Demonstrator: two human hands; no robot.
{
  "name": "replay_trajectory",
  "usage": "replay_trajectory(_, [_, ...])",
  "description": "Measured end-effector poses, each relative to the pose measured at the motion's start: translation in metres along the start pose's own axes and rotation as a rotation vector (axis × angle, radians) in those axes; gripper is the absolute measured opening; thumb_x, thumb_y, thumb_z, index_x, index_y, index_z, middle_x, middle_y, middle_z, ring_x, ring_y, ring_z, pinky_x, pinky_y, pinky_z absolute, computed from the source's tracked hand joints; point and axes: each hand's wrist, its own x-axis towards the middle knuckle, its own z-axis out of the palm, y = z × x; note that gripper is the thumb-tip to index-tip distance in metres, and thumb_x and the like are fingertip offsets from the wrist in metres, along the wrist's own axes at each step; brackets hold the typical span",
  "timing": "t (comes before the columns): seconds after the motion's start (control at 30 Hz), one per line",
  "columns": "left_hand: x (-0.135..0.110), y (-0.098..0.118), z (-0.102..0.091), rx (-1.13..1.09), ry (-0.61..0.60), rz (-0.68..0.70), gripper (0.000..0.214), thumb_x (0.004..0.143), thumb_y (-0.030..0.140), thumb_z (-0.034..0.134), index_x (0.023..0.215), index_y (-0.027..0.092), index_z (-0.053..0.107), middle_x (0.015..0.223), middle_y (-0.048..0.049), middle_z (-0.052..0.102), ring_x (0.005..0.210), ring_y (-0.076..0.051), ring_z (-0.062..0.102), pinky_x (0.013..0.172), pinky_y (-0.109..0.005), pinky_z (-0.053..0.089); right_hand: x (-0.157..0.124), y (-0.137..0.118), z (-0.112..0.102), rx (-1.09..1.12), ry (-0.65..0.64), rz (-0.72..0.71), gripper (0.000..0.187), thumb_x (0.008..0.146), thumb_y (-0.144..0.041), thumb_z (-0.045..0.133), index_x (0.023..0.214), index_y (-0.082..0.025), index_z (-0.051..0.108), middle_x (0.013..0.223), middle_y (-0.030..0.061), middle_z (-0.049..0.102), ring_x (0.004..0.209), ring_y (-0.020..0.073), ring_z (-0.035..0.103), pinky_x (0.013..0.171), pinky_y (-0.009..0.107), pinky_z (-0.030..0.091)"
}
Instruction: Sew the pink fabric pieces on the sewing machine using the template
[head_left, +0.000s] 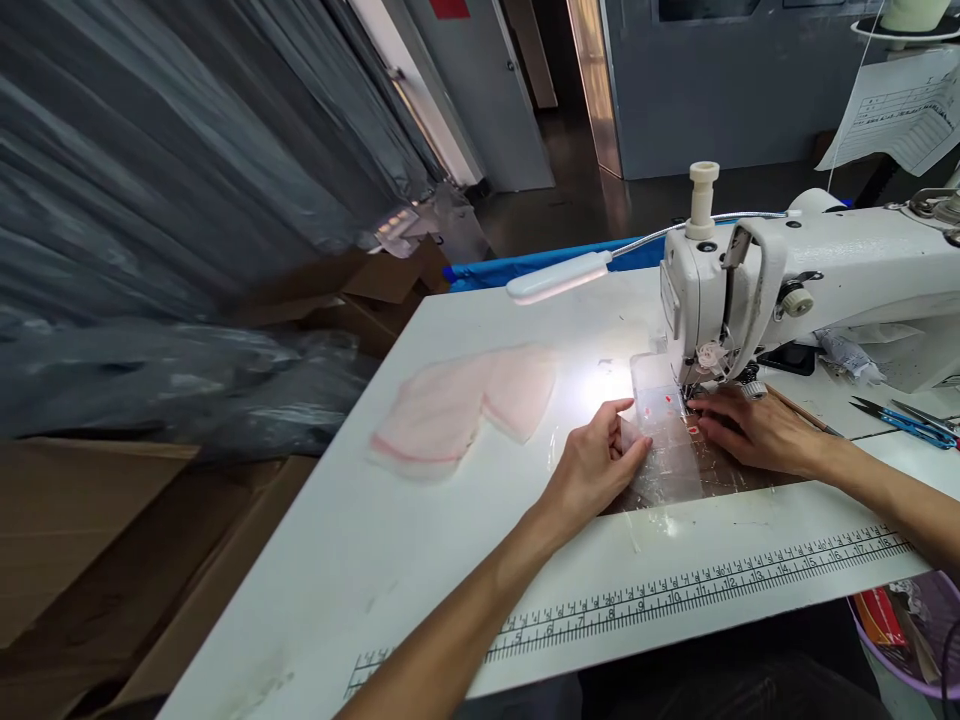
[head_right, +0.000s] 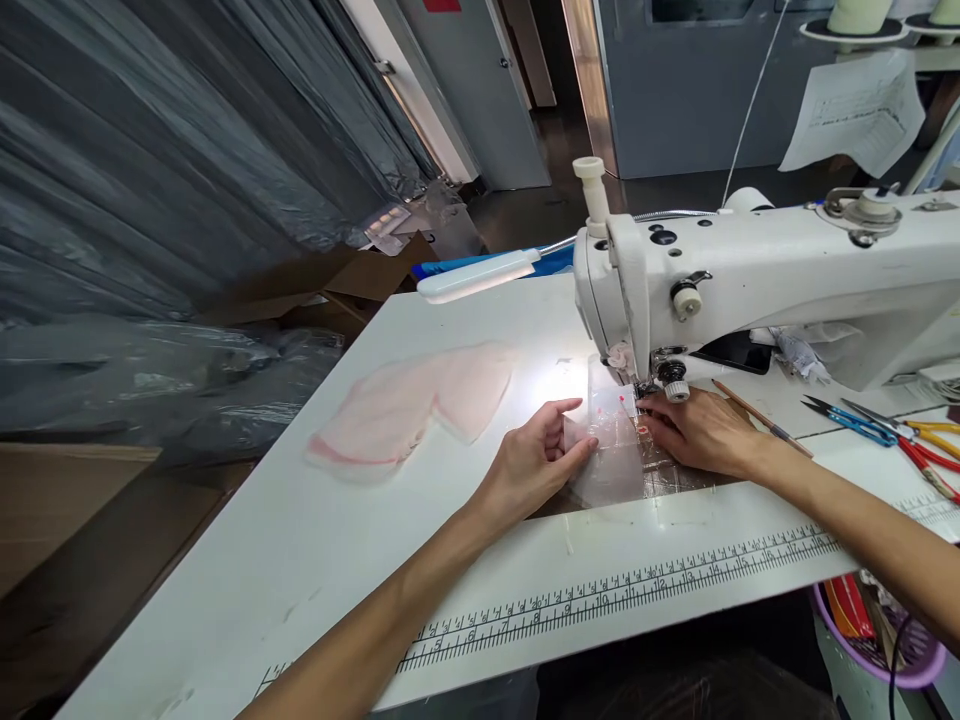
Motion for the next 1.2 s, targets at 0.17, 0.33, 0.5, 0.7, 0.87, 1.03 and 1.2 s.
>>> replay_trajectory(0.17, [0.0,0.004,-0.002,0.1,0.036,0.048,0.047,0.079,0.034,0.062,0.123,0.018,0.056,0.064,0.0065,0.058,0.056,-0.012,0.056,0.056,-0.025,0.045,-0.003,0.006,0.011,-0.202,0.036,-0.255,0.039,0.101,-0.029,0.038,0.129,-0.022,0.063,0.113,0.0131,0.063,0.077,0.0188,0.06,0.062,0.03,0.049])
replay_trajectory(0.33, [-0.003,0.008,-0.007,0.15,-0.024,0.044,0.045,0.079,0.032,0.063,0.122,0.019,0.058,0.061,0.0072,0.055,0.055,-0.012,0.054,0.057,-0.025,0.044,-0.008,0.008,0.019,-0.092,0.12,-0.259,0.038,0.102,-0.031,0.037,0.125,-0.019,0.064,0.108,0.0129,0.061,0.086,0.0209,0.057,0.071,0.035,0.052])
replay_trajectory(0.5, [-0.001,0.003,-0.008,0.161,-0.012,0.024,0.048,0.076,0.032,0.066,0.121,0.018,0.058,0.061,0.0073,0.056,0.054,-0.012,0.055,0.057,-0.026,0.044,-0.01,0.01,0.02,-0.071,0.076,-0.321,0.039,0.102,-0.031,0.038,0.135,-0.021,0.056,0.11,0.013,0.058,0.093,0.0233,0.052,0.076,0.038,0.051])
replay_trajectory(0.7, [0.0,0.003,-0.009,0.097,-0.014,-0.021,0.049,0.077,0.042,0.065,0.121,0.019,0.058,0.064,0.0061,0.059,0.053,-0.012,0.057,0.054,-0.026,0.045,-0.01,0.008,0.021,-0.087,0.039,-0.272,0.036,0.101,-0.029,0.043,0.132,-0.02,0.058,0.112,0.0137,0.056,0.094,0.0247,0.05,0.082,0.042,0.05])
replay_trajectory(0.87, [0.0,0.007,-0.008,-0.001,-0.068,-0.086,0.05,0.078,0.043,0.062,0.12,0.017,0.057,0.065,0.0055,0.059,0.049,-0.011,0.053,0.049,-0.025,0.043,-0.012,0.006,0.019,-0.025,0.047,-0.249,0.035,0.1,-0.027,0.043,0.129,-0.019,0.06,0.112,0.014,0.057,0.098,0.0257,0.051,0.085,0.043,0.05])
replay_trajectory(1.03, [0.001,0.004,-0.005,-0.082,-0.085,-0.097,0.053,0.074,0.041,0.066,0.12,0.016,0.057,0.065,0.0049,0.06,0.047,-0.009,0.05,0.048,-0.024,0.041,-0.014,0.007,0.017,0.048,0.052,-0.253,0.036,0.101,-0.028,0.041,0.129,-0.019,0.061,0.113,0.014,0.058,0.1,0.0254,0.052,0.087,0.045,0.052])
replay_trajectory(1.2, [0.002,0.005,-0.006,-0.106,-0.065,-0.159,0.055,0.072,0.039,0.068,0.12,0.014,0.057,0.065,0.0046,0.061,0.05,-0.011,0.055,0.048,-0.024,0.044,-0.014,0.012,0.017,0.087,0.062,-0.277,0.037,0.1,-0.027,0.041,0.13,-0.018,0.062,0.114,0.0142,0.058,0.101,0.0237,0.054,0.087,0.042,0.053])
